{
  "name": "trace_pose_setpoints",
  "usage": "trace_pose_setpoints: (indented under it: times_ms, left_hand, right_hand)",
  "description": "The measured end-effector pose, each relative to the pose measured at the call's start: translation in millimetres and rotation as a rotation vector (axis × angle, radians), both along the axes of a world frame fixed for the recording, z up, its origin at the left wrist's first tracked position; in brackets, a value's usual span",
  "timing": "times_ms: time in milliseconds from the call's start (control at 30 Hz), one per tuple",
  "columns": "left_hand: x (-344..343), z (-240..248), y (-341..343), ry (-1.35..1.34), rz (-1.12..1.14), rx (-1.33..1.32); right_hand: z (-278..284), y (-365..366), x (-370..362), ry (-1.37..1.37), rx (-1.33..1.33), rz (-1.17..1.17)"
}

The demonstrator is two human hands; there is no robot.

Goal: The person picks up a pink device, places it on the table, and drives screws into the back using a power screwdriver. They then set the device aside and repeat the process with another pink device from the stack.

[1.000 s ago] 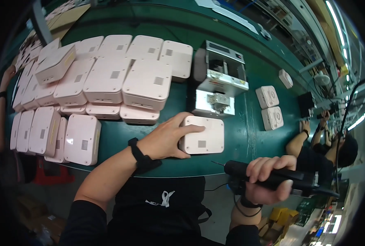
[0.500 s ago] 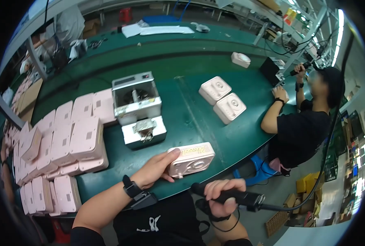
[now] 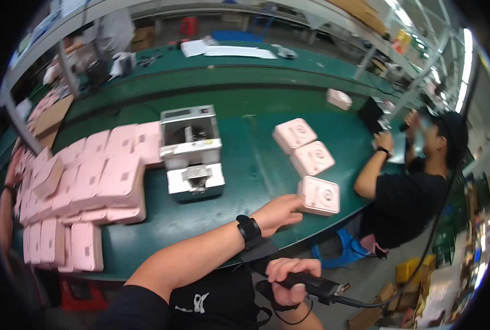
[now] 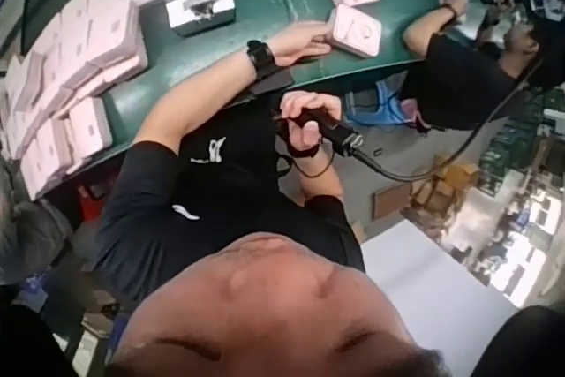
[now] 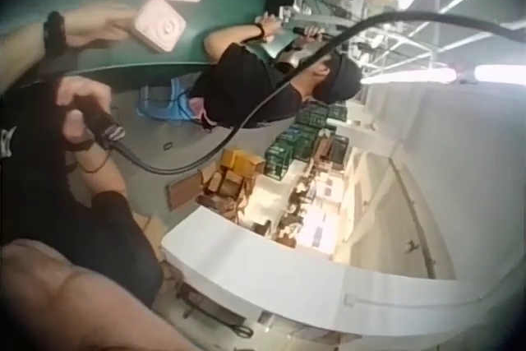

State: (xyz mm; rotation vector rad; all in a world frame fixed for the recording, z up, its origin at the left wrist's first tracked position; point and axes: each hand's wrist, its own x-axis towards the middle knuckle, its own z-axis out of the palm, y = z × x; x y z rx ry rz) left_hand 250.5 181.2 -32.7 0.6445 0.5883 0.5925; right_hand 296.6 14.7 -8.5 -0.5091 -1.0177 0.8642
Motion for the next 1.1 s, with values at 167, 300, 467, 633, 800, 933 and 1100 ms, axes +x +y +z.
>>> trace_pose_setpoints:
  times_ms: [167, 300, 467, 633, 800, 933, 1100]
  left_hand:
    - [-104, 43, -68, 0.242, 0.115, 0.509]
    - [-219, 62, -141, 0.925, 0.518, 1.05]
    - [-317, 72, -210, 1.88, 0.87, 1.092]
    - [-357, 37, -249, 2.359, 0.718, 0.842]
    - [-366, 26, -268, 2.121, 0.574, 1.001]
    - [-346, 42, -248, 1.799, 0.264, 1.278]
    - [-292, 44, -186, 1.331, -0.056, 1.516]
  right_hand:
    - [-4, -3, 13, 0.058, 0.045, -0.116]
    - [3, 4, 24, 0.098, 0.043, 0.019]
    - [6, 24, 28, 0.138, -0.029, 0.149]
    - [22, 35, 7, 0.112, -0.059, 0.202]
    - [14, 34, 12, 0.007, -0.159, -0.014]
    - [17, 39, 4, 0.032, -0.136, 0.07]
    - [31, 47, -16, -0.025, -0.183, 0.009]
